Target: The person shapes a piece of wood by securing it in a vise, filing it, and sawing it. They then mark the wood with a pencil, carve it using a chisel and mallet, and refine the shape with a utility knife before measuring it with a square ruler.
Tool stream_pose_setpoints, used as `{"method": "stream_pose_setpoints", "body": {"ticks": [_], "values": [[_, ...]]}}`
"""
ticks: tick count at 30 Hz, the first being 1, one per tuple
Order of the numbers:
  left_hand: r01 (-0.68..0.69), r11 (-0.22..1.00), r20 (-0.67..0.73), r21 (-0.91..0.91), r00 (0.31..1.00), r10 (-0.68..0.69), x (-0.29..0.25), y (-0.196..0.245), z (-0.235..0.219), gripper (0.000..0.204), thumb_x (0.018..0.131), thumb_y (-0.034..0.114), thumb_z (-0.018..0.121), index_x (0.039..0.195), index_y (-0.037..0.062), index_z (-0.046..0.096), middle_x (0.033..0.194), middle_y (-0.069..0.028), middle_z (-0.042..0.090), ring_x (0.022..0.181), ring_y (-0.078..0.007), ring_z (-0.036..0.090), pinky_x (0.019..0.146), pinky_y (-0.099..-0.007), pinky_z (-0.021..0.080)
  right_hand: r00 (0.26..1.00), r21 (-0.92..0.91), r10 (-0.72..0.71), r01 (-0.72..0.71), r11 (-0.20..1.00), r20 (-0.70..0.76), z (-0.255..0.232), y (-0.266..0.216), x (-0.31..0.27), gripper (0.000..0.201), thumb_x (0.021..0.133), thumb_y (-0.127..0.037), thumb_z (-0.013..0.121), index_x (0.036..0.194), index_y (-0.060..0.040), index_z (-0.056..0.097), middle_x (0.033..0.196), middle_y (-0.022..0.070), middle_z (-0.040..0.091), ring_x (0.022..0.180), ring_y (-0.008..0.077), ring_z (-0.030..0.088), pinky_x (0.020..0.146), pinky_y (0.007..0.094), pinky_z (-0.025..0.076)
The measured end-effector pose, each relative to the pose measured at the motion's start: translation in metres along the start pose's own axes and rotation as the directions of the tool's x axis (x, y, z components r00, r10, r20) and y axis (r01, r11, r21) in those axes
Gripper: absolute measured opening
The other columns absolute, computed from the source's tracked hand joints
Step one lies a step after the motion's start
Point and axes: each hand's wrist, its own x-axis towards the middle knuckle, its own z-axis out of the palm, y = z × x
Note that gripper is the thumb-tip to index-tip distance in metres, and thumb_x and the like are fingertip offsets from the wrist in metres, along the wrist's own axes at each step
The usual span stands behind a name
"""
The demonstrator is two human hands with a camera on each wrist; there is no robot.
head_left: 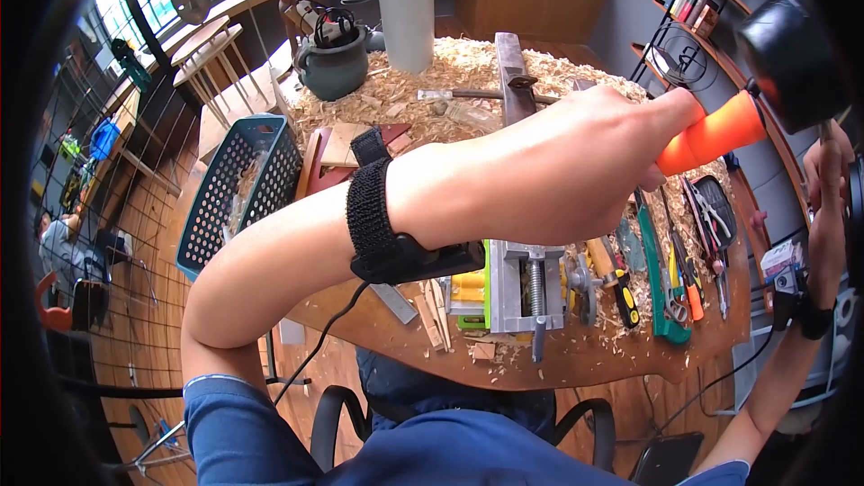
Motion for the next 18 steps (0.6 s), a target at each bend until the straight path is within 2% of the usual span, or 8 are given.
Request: {"method": "stream_pose_setpoints", "body": {"ticks": [2, 3, 5, 7, 10, 16, 18], "values": [[0.008, 1.0, 0.002, -0.001, 1.0, -0.008, 0.0, 0.0, 0.0, 0.05, 0.074, -0.016, 0.066, 0.12, -0.0043, 0.051, 0.092, -0.0261, 0.075, 0.093, -0.0455, 0.075, 0.076, -0.0494, 0.06, 0.999, 0.041, -0.03, 0.029, 0.999, 0.033, 0.003, -0.001, 0.005, 0.034, 0.112, -0.032, 0.062, 0.108, 0.0004, 0.073, 0.069, -0.0019, 0.056, 0.059, 0.0034, 0.044, 0.053, 0.0231, 0.03], [0.014, 1.0, 0.01, -0.004, 1.0, -0.014, -0.001, 0.0, 0.0, 0.051, 0.073, -0.016, 0.066, 0.12, -0.0046, 0.051, 0.092, -0.0259, 0.075, 0.093, -0.0452, 0.075, 0.077, -0.0492, 0.061, 0.999, 0.045, -0.033, 0.031, 0.999, 0.037, 0.002, 0.0, 0.005, 0.034, 0.112, -0.032, 0.062, 0.108, 0.0004, 0.073, 0.069, -0.0019, 0.056, 0.059, 0.0034, 0.044, 0.053, 0.0231, 0.03], [0.026, 1.0, 0.023, -0.004, 0.999, -0.025, -0.001, 0.001, -0.001, 0.051, 0.073, -0.016, 0.066, 0.121, -0.0049, 0.051, 0.093, -0.026, 0.075, 0.094, -0.0447, 0.075, 0.078, -0.0488, 0.061, 0.999, -0.053, 0.037, -0.038, 0.998, -0.008, -0.003, 0.001, 0.001, 0.033, 0.112, -0.031, 0.063, 0.107, -0.0004, 0.073, 0.068, -0.0025, 0.056, 0.059, 0.0032, 0.043, 0.053, 0.0234, 0.029], [0.03, 1.0, 0.037, 0.001, 0.999, -0.03, 0.0, 0.0, -0.002, 0.052, 0.073, -0.016, 0.066, 0.121, -0.0052, 0.051, 0.093, -0.0261, 0.075, 0.096, -0.0441, 0.076, 0.078, -0.0485, 0.061, 0.998, -0.032, 0.035, -0.037, 0.999, -0.046, 0.003, -0.002, 0.002, 0.032, 0.112, -0.031, 0.063, 0.108, -0.0004, 0.073, 0.068, -0.003, 0.056, 0.059, 0.0029, 0.043, 0.052, 0.0233, 0.029], [0.004, 1.0, 0.011, 0.022, 1.0, -0.005, -0.002, -0.001, -0.001, 0.052, 0.073, -0.016, 0.066, 0.121, -0.0053, 0.051, 0.095, -0.0266, 0.076, 0.097, -0.0436, 0.076, 0.079, -0.048, 0.061, 1.0, -0.051, 0.012, -0.011, 0.999, 0.022, 0.001, 0.0, 0.002, 0.032, 0.111, -0.03, 0.064, 0.111, 0.0, 0.073, 0.068, -0.0031, 0.055, 0.058, 0.0031, 0.043, 0.052, 0.0233, 0.029], [-0.021, 1.0, -0.003, 0.008, 1.0, 0.021, -0.004, -0.001, -0.001, 0.053, 0.073, -0.016, 0.066, 0.123, -0.0052, 0.05, 0.095, -0.0262, 0.076, 0.098, -0.0434, 0.076, 0.08, -0.0482, 0.061, 1.0, 0.078, 0.01, -0.011, 0.997, 0.009, 0.005, -0.001, 0.001, 0.037, 0.111, -0.033, 0.063, 0.119, 0.0023, 0.073, 0.068, -0.0023, 0.055, 0.057, 0.0034, 0.042, 0.051, 0.0234, 0.028], [0.024, 1.0, 0.015, -0.004, 1.0, -0.024, -0.004, -0.001, -0.001, 0.053, 0.073, -0.016, 0.065, 0.123, -0.0053, 0.05, 0.095, -0.0257, 0.076, 0.099, -0.0433, 0.076, 0.08, -0.0485, 0.061, 0.998, -0.083, -0.045, 0.042, 0.996, -0.031, 0.004, -0.003, 0.0, 0.038, 0.112, -0.033, 0.062, 0.117, 0.0027, 0.074, 0.068, -0.0018, 0.056, 0.057, 0.0033, 0.043, 0.051, 0.0236, 0.028]]}}
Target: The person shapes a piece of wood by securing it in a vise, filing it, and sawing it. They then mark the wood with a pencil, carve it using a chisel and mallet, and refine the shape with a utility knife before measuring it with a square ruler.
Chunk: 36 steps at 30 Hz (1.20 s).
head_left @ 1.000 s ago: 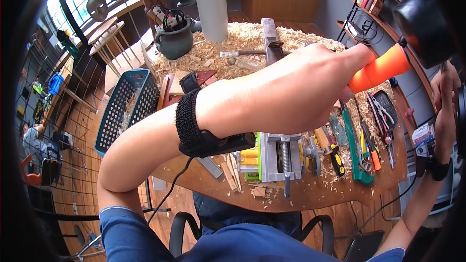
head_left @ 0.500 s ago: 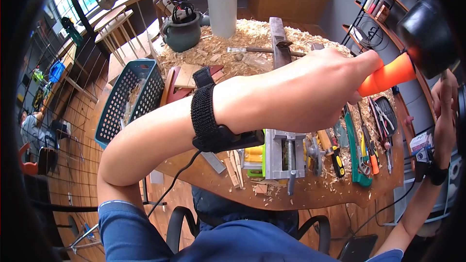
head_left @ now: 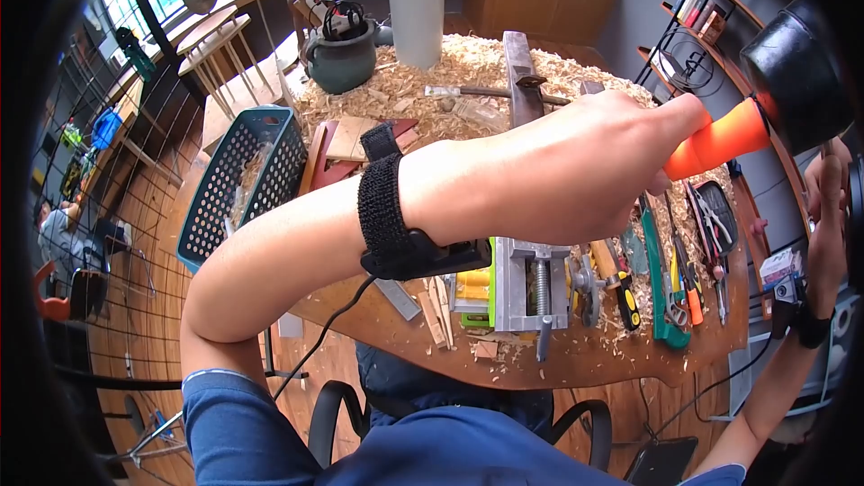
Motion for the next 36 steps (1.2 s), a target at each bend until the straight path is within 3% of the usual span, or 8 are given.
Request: {"method": "stream_pose_setpoints", "body": {"ticks": [20, 22, 24, 27, 28, 30, 33, 36], "values": [[0.001, 1.0, 0.008, -0.015, 1.0, 0.0, -0.003, -0.001, 0.002, 0.045, 0.083, -0.013, 0.064, 0.123, -0.002, 0.046, 0.088, -0.0255, 0.071, 0.091, -0.049, 0.071, 0.073, -0.0529, 0.055, 0.981, -0.04, -0.191, 0.191, 0.981, -0.018, 0.006, 0.005, 0.008, 0.033, 0.11, -0.026, 0.067, 0.113, 0.0052, 0.075, 0.071, 0.0005, 0.062, 0.058, 0.0047, 0.044, 0.052, 0.0249, 0.03], [-0.021, 1.0, -0.011, 0.021, 1.0, 0.021, -0.003, -0.001, 0.001, 0.04, 0.09, -0.008, 0.065, 0.124, -0.0012, 0.047, 0.083, -0.0256, 0.065, 0.089, -0.0501, 0.069, 0.073, -0.054, 0.052, 1.0, 0.012, 0.009, -0.009, 1.0, 0.009, 0.002, -0.006, -0.007, 0.03, 0.111, -0.025, 0.064, 0.126, -0.0001, 0.072, 0.074, -0.0024, 0.058, 0.064, 0.0027, 0.046, 0.057, 0.0219, 0.033], [-0.022, 1.0, -0.027, -0.002, 0.999, 0.022, -0.004, -0.001, 0.002, 0.04, 0.094, -0.005, 0.064, 0.13, -0.0026, 0.047, 0.092, -0.0263, 0.068, 0.091, -0.0488, 0.07, 0.075, -0.0522, 0.054, 0.993, 0.131, 0.11, -0.105, 0.986, -0.035, 0.008, -0.002, -0.018, 0.031, 0.112, -0.021, 0.063, 0.133, 0.0006, 0.071, 0.085, -0.0023, 0.063, 0.074, 0.0017, 0.051, 0.065, 0.0204, 0.039], [0.181, 0.983, 0.124, 0.022, 0.975, -0.182, -0.004, 0.009, -0.005, 0.06, 0.104, -0.009, 0.057, 0.159, -0.0044, 0.034, 0.125, -0.0169, 0.07, 0.115, -0.0218, 0.072, 0.101, -0.0344, 0.061, 0.994, 0.066, 0.107, -0.105, 0.992, -0.027, 0.001, 0.0, -0.025, 0.035, 0.112, -0.021, 0.061, 0.14, -0.0009, 0.069, 0.077, -0.0077, 0.052, 0.066, 0.0003, 0.042, 0.059, 0.0212, 0.03], [0.062, 0.997, -0.014, -0.054, 0.998, -0.063, -0.004, 0.001, 0.006, 0.054, 0.098, -0.007, 0.063, 0.148, -0.0051, 0.043, 0.112, -0.0259, 0.072, 0.101, -0.0401, 0.076, 0.084, -0.0428, 0.063, 0.997, 0.03, 0.07, -0.07, 0.997, -0.018, -0.002, 0.004, -0.027, 0.036, 0.112, -0.021, 0.061, 0.141, -0.0013, 0.069, 0.072, -0.0094, 0.048, 0.062, 0.0, 0.038, 0.055, 0.0215, 0.027], [0.09, 0.995, 0.06, -0.039, 0.994, -0.087, 0.0, 0.006, 0.002, 0.058, 0.099, -0.01, 0.06, 0.153, -0.0048, 0.04, 0.116, -0.0242, 0.072, 0.106, -0.0339, 0.077, 0.087, -0.0379, 0.065, 0.999, 0.042, 0.027, -0.025, 0.999, -0.034, 0.005, 0.009, -0.025, 0.036, 0.112, -0.02, 0.062, 0.142, -0.0008, 0.068, 0.072, -0.0093, 0.049, 0.062, 0.0002, 0.039, 0.056, 0.0211, 0.028], [0.118, 0.993, 0.068, -0.026, 0.991, -0.116, -0.002, 0.002, 0.003, 0.064, 0.099, -0.01, 0.061, 0.158, -0.0037, 0.036, 0.118, -0.0241, 0.072, 0.108, -0.0326, 0.077, 0.087, -0.0375, 0.065, 0.967, 0.11, -0.217, 0.231, 0.967, -0.131, 0.017, 0.0, -0.013, 0.023, 0.106, -0.017, 0.072, 0.109, 0.0041, 0.079, 0.078, 0.0025, 0.073, 0.064, 0.0055, 0.06, 0.057, 0.0241, 0.046], [0.176, 0.984, 0.068, -0.027, 0.982, -0.174, -0.002, 0.007, 0.003, 0.063, 0.101, -0.01, 0.06, 0.158, -0.0051, 0.034, 0.12, -0.0228, 0.072, 0.109, -0.0282, 0.077, 0.086, -0.0358, 0.065, 0.988, 0.272, -0.091, 0.122, 0.955, -0.123, 0.018, -0.001, -0.014, 0.017, 0.103, -0.01, 0.074, 0.106, 0.0055, 0.08, 0.086, 0.0084, 0.078, 0.073, 0.0076, 0.066, 0.063, 0.0245, 0.051]]}}
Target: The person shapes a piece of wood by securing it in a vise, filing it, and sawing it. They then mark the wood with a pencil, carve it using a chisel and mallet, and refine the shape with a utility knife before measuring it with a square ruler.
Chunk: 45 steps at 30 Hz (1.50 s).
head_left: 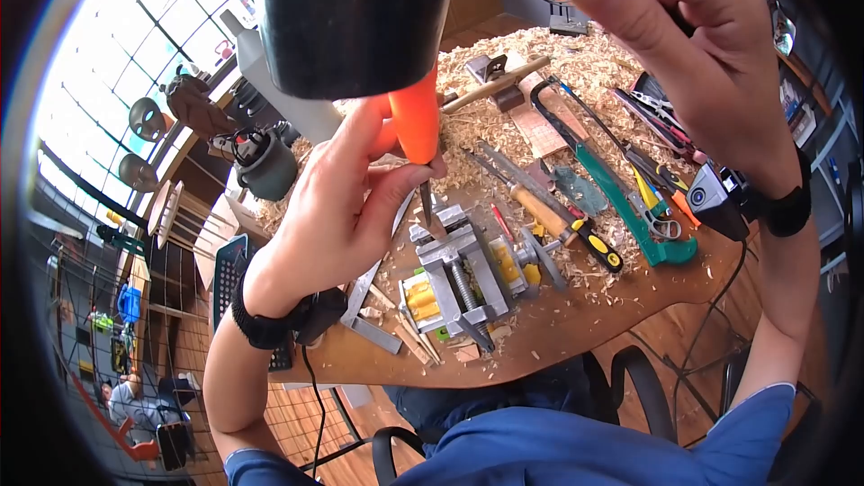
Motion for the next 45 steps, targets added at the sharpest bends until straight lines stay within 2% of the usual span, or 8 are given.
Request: {"method": "stream_pose_setpoints", "body": {"ticks": [7, 10, 13, 15, 17, 29, 36, 45], "values": [[0.016, 0.997, 0.035, -0.079, 0.999, -0.014, -0.002, -0.004, -0.005, 0.059, 0.102, -0.011, 0.057, 0.157, -0.0063, 0.035, 0.123, -0.0206, 0.071, 0.11, -0.0243, 0.076, 0.088, -0.033, 0.064, 0.999, 0.059, 0.045, -0.044, 0.997, -0.009, 0.003, -0.001, 0.003, 0.018, 0.103, -0.011, 0.074, 0.101, 0.0058, 0.079, 0.079, 0.0061, 0.075, 0.07, 0.0058, 0.063, 0.059, 0.0221, 0.047], [0.044, 0.997, 0.029, -0.068, 0.999, -0.042, -0.002, -0.001, -0.005, 0.06, 0.102, -0.011, 0.057, 0.157, -0.0072, 0.034, 0.125, -0.021, 0.07, 0.111, -0.0243, 0.076, 0.089, -0.033, 0.064, 0.998, -0.069, -0.061, 0.06, 0.996, -0.012, 0.009, 0.01, 0.007, 0.017, 0.103, -0.011, 0.074, 0.101, 0.0054, 0.079, 0.079, 0.0058, 0.075, 0.067, 0.0058, 0.062, 0.057, 0.0223, 0.045], [0.155, 0.98, 0.024, -0.129, 0.988, -0.153, -0.004, -0.001, -0.005, 0.06, 0.105, -0.009, 0.056, 0.159, -0.0067, 0.031, 0.116, -0.015, 0.069, 0.113, -0.0199, 0.069, 0.101, -0.0337, 0.058, 0.964, 0.02, -0.261, 0.262, 0.965, -0.061, 0.013, 0.025, 0.01, 0.018, 0.104, -0.01, 0.072, 0.103, 0.006, 0.079, 0.079, 0.0044, 0.073, 0.066, 0.0048, 0.06, 0.055, 0.0242, 0.043], [0.048, 0.995, -0.005, -0.09, 0.999, -0.049, -0.004, -0.01, -0.005, 0.062, 0.102, -0.01, 0.058, 0.158, -0.0066, 0.033, 0.127, -0.0211, 0.07, 0.112, -0.025, 0.075, 0.089, -0.0329, 0.064, 0.993, 0.015, -0.115, 0.115, 0.993, -0.021, 0.01, 0.013, 0.011, 0.019, 0.105, -0.012, 0.072, 0.102, 0.0052, 0.078, 0.076, 0.0057, 0.073, 0.064, 0.0081, 0.062, 0.054, 0.0273, 0.044], [0.103, 0.986, 0.008, -0.128, 0.995, -0.103, -0.005, -0.003, -0.006, 0.061, 0.103, -0.009, 0.058, 0.159, -0.0067, 0.032, 0.122, -0.0179, 0.069, 0.113, -0.022, 0.072, 0.093, -0.0324, 0.061, 1.0, -0.007, 0.0, 0.0, 1.0, 0.006, 0.006, 0.003, 0.011, 0.019, 0.105, -0.014, 0.071, 0.104, 0.0044, 0.078, 0.074, 0.0055, 0.071, 0.062, 0.0092, 0.062, 0.053, 0.0284, 0.043], [0.142, 0.966, 0.021, -0.217, 0.99, -0.141, -0.007, 0.002, -0.006, 0.058, 0.104, -0.009, 0.057, 0.158, -0.006, 0.034, 0.119, -0.0138, 0.067, 0.112, -0.0181, 0.068, 0.099, -0.0326, 0.058, 0.971, -0.055, 0.225, -0.229, 0.972, -0.078, -0.006, 0.019, -0.04, 0.032, 0.109, -0.02, 0.066, 0.134, 0.0, 0.07, 0.073, -0.0057, 0.055, 0.062, 0.002, 0.045, 0.055, 0.0222, 0.032], [0.156, 0.969, 0.071, -0.193, 0.987, -0.145, -0.004, -0.001, -0.007, 0.057, 0.104, -0.007, 0.059, 0.157, -0.0063, 0.036, 0.133, -0.0152, 0.063, 0.111, -0.0183, 0.069, 0.099, -0.0336, 0.059, 0.967, -0.06, 0.241, -0.247, 0.967, -0.084, -0.011, 0.02, -0.038, 0.038, 0.11, -0.023, 0.066, 0.14, -0.001, 0.069, 0.072, -0.0082, 0.052, 0.062, 0.0001, 0.041, 0.055, 0.0205, 0.03], [0.106, 0.986, 0.061, -0.124, 0.993, -0.1, -0.01, -0.004, -0.008, 0.056, 0.104, -0.008, 0.059, 0.156, -0.0054, 0.037, 0.13, -0.0147, 0.065, 0.115, -0.0187, 0.069, 0.098, -0.0323, 0.059, 0.981, -0.172, 0.193, -0.188, 0.967, 0.014, -0.007, 0.002, -0.014, 0.038, 0.11, -0.026, 0.066, 0.138, -0.001, 0.071, 0.071, -0.0086, 0.053, 0.06, -0.0004, 0.042, 0.054, 0.0202, 0.031]]}}
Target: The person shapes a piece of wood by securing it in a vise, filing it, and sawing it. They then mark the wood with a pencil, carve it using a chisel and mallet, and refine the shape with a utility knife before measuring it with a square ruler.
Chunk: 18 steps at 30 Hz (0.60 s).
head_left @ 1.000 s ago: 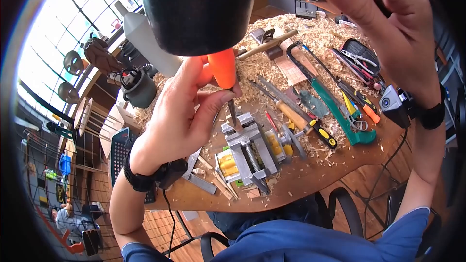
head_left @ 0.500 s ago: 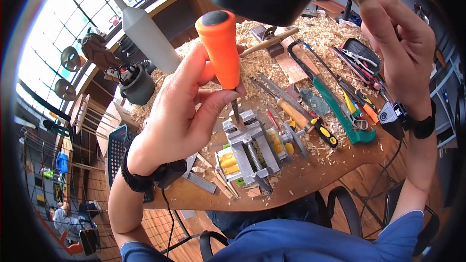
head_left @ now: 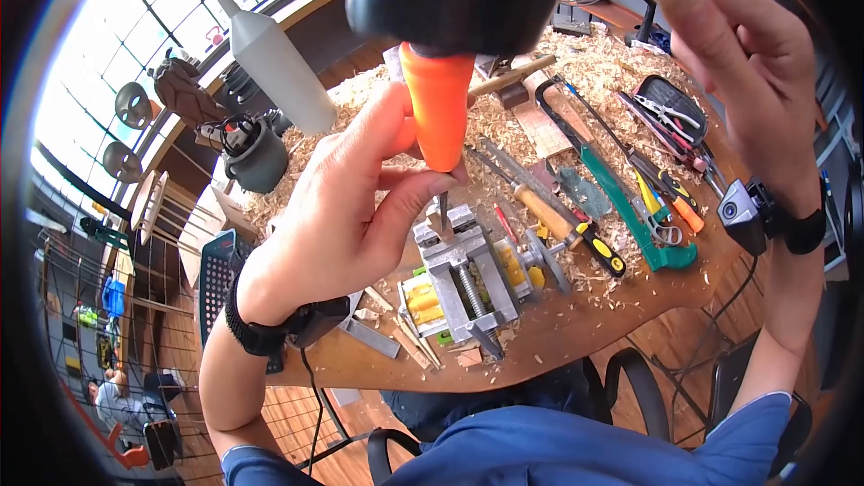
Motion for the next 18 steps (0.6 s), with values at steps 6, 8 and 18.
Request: {"method": "stream_pose_setpoints", "body": {"ticks": [6, 8, 18], "values": [[0.114, 0.991, 0.001, -0.066, 0.993, -0.115, 0.002, 0.019, 0.0, 0.054, 0.103, -0.013, 0.054, 0.155, -0.0077, 0.039, 0.118, -0.0143, 0.068, 0.114, -0.0199, 0.069, 0.102, -0.0332, 0.057, 0.99, 0.004, 0.139, -0.139, 0.99, -0.024, 0.015, -0.003, -0.028, 0.033, 0.109, -0.029, 0.067, 0.125, -0.0019, 0.075, 0.071, -0.0052, 0.058, 0.059, 0.0009, 0.046, 0.052, 0.0226, 0.033], [0.11, 0.988, -0.02, -0.112, 0.993, -0.113, -0.003, 0.014, 0.0, 0.051, 0.104, -0.009, 0.056, 0.152, -0.0073, 0.041, 0.112, -0.0133, 0.068, 0.11, -0.018, 0.068, 0.102, -0.0339, 0.056, 0.922, 0.138, 0.387, -0.386, 0.912, 0.02, 0.027, -0.005, -0.05, 0.031, 0.107, -0.032, 0.07, 0.109, -0.0028, 0.079, 0.077, 0.0038, 0.072, 0.062, 0.0046, 0.055, 0.055, 0.0263, 0.041], [0.047, 0.956, -0.228, -0.289, 0.967, -0.116, -0.004, 0.03, 0.0, 0.057, 0.103, 0.002, 0.068, 0.152, -0.0063, 0.041, 0.107, -0.0113, 0.066, 0.102, -0.0173, 0.066, 0.1, -0.0384, 0.055, 0.679, -0.315, 0.608, -0.52, 0.794, 0.412, 0.062, 0.062, -0.133, 0.027, 0.1, -0.038, 0.074, 0.105, -0.0129, 0.081, 0.079, 0.0137, 0.076, 0.068, 0.0304, 0.074, 0.064, 0.0419, 0.056]]}}
